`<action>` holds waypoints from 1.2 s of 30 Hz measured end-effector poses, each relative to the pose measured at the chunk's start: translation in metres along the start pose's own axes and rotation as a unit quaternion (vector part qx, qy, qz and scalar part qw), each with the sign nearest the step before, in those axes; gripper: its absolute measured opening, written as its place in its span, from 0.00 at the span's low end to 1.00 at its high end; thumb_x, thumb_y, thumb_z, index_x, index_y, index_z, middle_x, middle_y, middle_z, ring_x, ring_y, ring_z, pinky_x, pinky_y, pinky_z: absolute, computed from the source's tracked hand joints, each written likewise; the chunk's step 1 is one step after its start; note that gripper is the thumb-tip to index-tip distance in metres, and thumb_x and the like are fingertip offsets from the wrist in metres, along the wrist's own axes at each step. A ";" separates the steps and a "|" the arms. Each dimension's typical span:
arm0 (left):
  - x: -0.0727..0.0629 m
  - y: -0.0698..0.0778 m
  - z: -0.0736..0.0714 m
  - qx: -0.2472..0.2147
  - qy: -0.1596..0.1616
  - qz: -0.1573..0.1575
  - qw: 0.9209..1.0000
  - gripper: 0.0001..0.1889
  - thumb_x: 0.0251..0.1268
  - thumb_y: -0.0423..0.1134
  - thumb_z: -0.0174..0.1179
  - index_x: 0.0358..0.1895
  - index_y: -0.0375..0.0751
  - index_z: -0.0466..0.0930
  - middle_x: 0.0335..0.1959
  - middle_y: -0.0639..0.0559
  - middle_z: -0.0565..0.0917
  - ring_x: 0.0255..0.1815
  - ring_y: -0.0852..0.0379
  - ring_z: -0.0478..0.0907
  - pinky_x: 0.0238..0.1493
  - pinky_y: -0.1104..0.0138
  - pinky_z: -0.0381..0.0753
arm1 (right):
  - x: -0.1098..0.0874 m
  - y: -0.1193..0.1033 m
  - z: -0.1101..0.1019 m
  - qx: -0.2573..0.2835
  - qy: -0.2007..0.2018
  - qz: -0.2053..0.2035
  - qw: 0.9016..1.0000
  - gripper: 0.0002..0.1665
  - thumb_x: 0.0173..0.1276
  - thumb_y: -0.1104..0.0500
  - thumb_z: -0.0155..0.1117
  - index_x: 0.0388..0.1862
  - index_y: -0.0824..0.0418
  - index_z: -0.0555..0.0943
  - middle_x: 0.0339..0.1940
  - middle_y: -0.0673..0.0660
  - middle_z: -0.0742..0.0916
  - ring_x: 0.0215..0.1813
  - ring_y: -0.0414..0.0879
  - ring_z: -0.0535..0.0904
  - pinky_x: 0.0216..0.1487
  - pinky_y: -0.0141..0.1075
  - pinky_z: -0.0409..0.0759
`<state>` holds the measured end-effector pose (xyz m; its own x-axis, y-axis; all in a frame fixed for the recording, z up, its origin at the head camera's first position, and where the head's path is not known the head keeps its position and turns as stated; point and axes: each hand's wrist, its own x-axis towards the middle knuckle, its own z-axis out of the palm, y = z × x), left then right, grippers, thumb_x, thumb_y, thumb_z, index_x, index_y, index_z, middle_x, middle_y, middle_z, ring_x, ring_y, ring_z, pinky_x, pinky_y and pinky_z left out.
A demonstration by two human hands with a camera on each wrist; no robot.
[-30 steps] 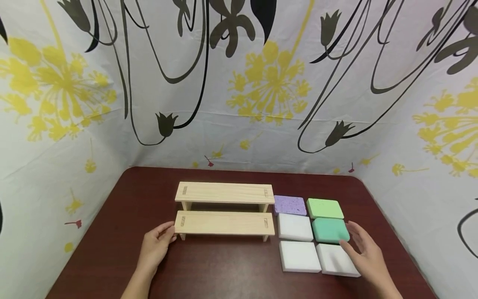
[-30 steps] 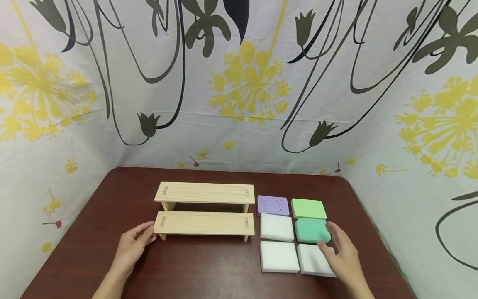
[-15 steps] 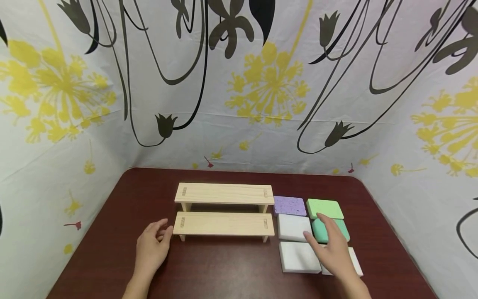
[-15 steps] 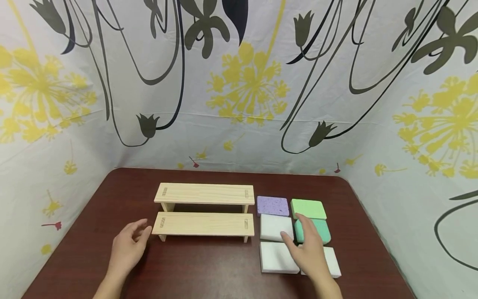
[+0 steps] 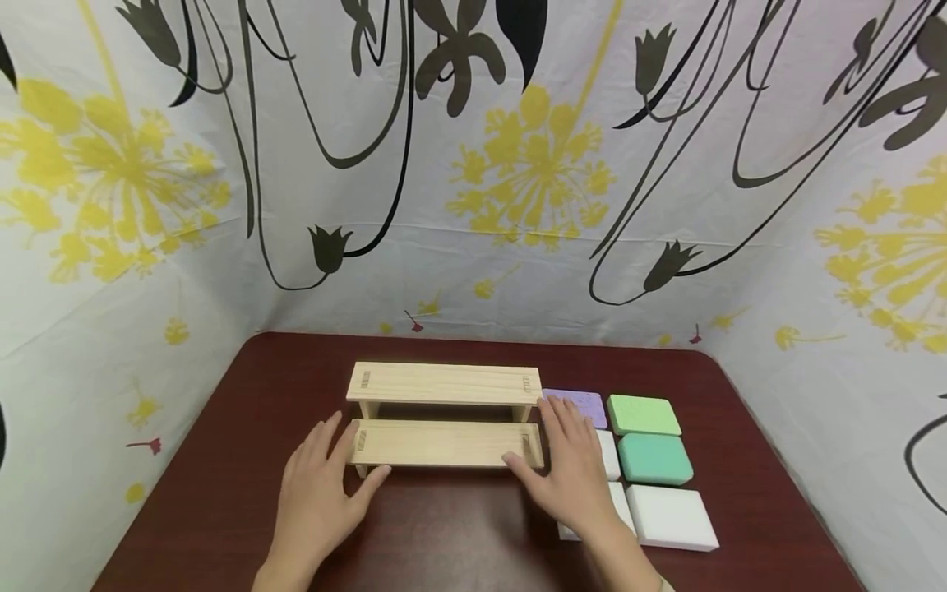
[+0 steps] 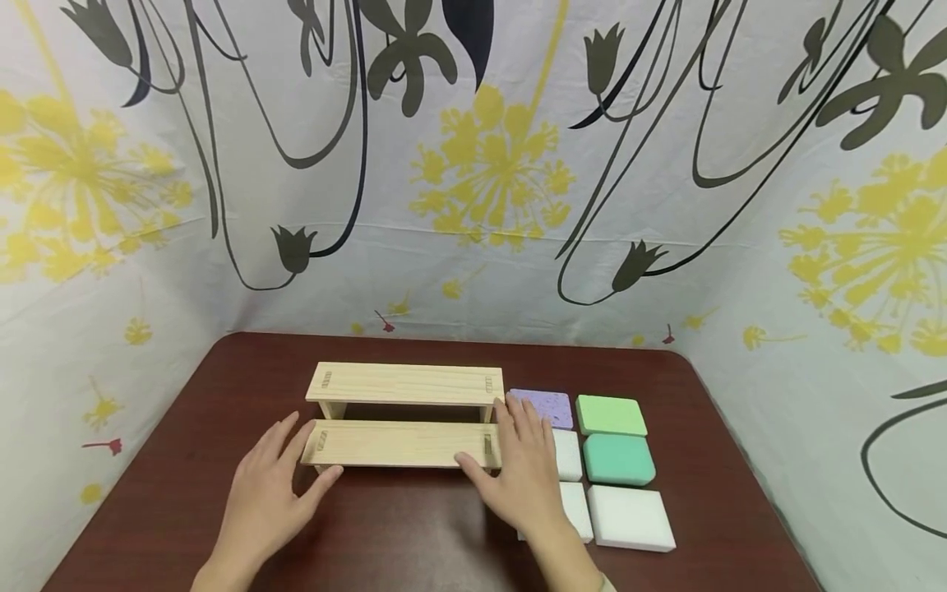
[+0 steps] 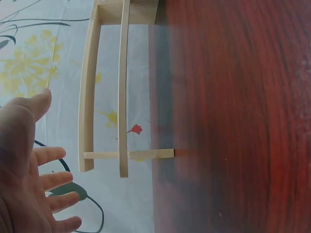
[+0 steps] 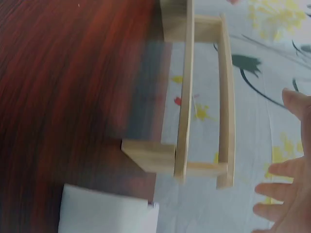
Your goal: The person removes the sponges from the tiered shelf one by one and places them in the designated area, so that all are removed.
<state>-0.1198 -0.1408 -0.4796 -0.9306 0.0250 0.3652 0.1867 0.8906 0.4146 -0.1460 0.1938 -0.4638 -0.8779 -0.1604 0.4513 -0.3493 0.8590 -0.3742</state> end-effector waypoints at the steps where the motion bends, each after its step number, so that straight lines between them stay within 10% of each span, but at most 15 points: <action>1: -0.001 0.001 0.000 0.008 0.001 0.006 1.000 0.41 0.62 0.65 0.65 0.71 0.41 0.73 0.74 0.38 0.67 0.73 0.33 0.61 0.67 0.34 0.62 | 0.000 -0.003 0.002 -0.014 -0.005 0.003 1.000 0.53 0.60 0.34 0.72 0.74 0.64 0.68 0.75 0.65 0.70 0.77 0.67 0.60 0.74 0.67 0.52; 14: -0.005 0.006 0.001 0.044 -0.076 0.010 0.996 0.47 0.65 0.74 0.54 0.79 0.46 0.61 0.82 0.41 0.52 0.81 0.35 0.42 0.74 0.33 0.44 | -0.004 -0.011 0.013 -0.072 -0.044 0.007 0.996 0.55 0.65 0.26 0.59 0.80 0.59 0.63 0.81 0.64 0.62 0.80 0.69 0.51 0.75 0.69 0.42; 36: -0.011 0.016 0.011 0.028 -0.087 0.004 0.996 0.45 0.67 0.72 0.53 0.77 0.45 0.65 0.81 0.40 0.53 0.80 0.34 0.45 0.74 0.32 0.43 | -0.016 -0.017 0.025 -0.042 -0.080 0.016 0.996 0.53 0.69 0.30 0.58 0.82 0.57 0.57 0.81 0.61 0.61 0.82 0.63 0.47 0.76 0.69 0.41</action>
<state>-0.1098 -0.1214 -0.4865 -0.9704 0.1066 0.2165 0.1814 0.9139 0.3632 -0.1343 0.1698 -0.4851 -0.9314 -0.2028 0.3021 -0.2983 0.9010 -0.3149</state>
